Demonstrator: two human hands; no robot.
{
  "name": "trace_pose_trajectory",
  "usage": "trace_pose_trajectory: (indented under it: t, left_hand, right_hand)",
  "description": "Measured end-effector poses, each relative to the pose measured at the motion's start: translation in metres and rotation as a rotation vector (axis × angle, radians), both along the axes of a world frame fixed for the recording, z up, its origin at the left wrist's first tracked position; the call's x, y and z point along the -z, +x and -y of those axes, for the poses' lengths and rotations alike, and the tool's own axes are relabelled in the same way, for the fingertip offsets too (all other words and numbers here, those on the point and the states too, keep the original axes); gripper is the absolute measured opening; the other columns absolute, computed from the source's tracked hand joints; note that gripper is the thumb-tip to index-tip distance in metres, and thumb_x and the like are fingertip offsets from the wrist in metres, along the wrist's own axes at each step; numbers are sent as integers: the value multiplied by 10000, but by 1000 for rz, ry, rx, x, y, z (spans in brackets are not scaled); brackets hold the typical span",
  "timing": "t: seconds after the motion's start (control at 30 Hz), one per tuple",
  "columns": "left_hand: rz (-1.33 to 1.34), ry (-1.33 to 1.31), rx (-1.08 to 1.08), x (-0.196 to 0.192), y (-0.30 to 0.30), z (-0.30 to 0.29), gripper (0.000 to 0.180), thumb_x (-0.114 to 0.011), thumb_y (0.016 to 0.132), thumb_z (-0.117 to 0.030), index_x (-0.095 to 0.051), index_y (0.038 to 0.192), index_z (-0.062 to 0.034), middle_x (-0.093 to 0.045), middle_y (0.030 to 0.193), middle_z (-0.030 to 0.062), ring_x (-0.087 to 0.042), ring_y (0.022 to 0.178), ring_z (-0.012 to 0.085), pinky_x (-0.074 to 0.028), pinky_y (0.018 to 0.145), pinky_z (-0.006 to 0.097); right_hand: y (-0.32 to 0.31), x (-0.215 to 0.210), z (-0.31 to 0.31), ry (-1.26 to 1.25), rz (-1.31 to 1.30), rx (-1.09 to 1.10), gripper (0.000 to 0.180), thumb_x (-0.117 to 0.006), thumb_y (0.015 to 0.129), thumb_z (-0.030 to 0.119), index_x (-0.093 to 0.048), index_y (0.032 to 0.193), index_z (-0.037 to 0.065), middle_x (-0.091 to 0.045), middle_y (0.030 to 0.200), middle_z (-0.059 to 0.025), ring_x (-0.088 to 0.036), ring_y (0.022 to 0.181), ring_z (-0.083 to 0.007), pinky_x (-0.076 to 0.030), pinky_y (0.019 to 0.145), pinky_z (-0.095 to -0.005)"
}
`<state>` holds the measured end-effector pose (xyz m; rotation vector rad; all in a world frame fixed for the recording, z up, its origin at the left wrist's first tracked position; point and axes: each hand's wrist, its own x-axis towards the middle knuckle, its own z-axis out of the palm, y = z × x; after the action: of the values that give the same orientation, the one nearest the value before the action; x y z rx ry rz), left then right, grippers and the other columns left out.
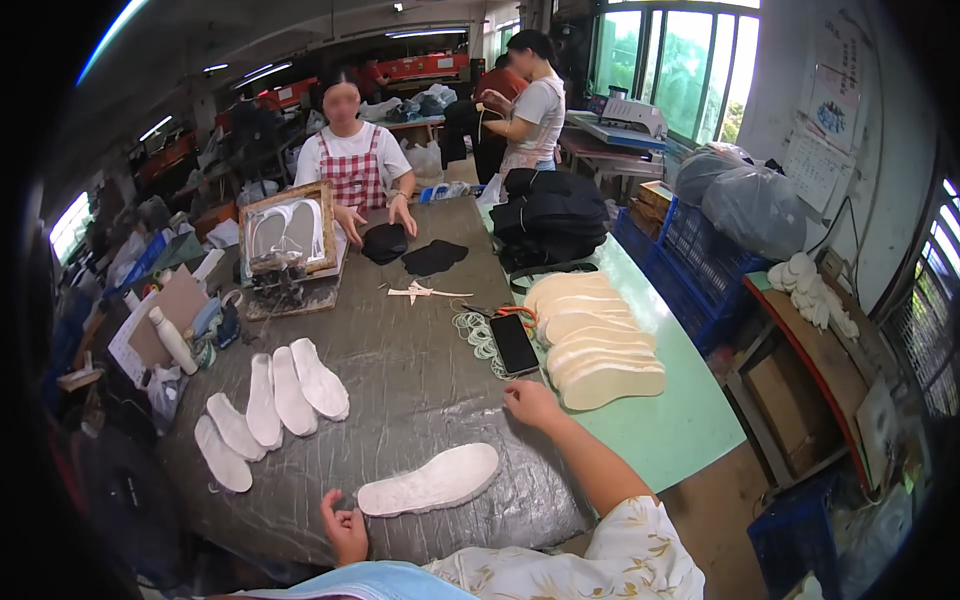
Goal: The worker is seen organizing and pairing shoe insoles at a manufacturing workbench.
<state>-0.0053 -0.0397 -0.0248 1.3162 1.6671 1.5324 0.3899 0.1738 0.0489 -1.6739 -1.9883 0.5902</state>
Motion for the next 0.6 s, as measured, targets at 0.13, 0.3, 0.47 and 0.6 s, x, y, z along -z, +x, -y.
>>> trace_pose_trajectory:
  t: [0.13, 0.3, 0.47, 0.6]
  left_hand:
    - [24, -3, -7, -5, 3, -1, 533, -592, 805, 63, -420, 1307, 21, -514, 1310, 109, -548, 682, 93, -404, 533, 196]
    - [28, -36, -22, -9, 3, -1, 542, -595, 807, 57, -409, 1315, 20, -511, 1319, 106, -540, 685, 94, -405, 533, 194]
    - [22, -18, -18, -8, 3, 0, 552, -597, 804, 56, -405, 1320, 19, -511, 1321, 108, -544, 687, 95, -412, 539, 195]
    - [17, -16, -13, -10, 4, 0, 552, -589, 804, 64, -405, 1322, 16, -513, 1317, 107, -544, 687, 95, -410, 542, 195]
  right_hand:
    - [21, 12, 8, 110, 123, 98, 289, -615, 854, 258, -712, 1023, 44, -701, 933, -177, -668, 874, -361, -530, 784, -437]
    - [27, 24, 21, 151, 63, 87, 189, -607, 858, 225, -706, 954, 95, -641, 982, -157, -643, 899, -369, -523, 787, -462]
    - [17, 32, 29, 229, 94, 148, 162, -636, 849, 227, -682, 949, 109, -614, 993, -120, -642, 876, -359, -525, 762, -468]
    - [19, 35, 27, 219, 58, 174, 154, -635, 844, 232, -677, 940, 118, -625, 966, -100, -647, 860, -347, -526, 750, -467]
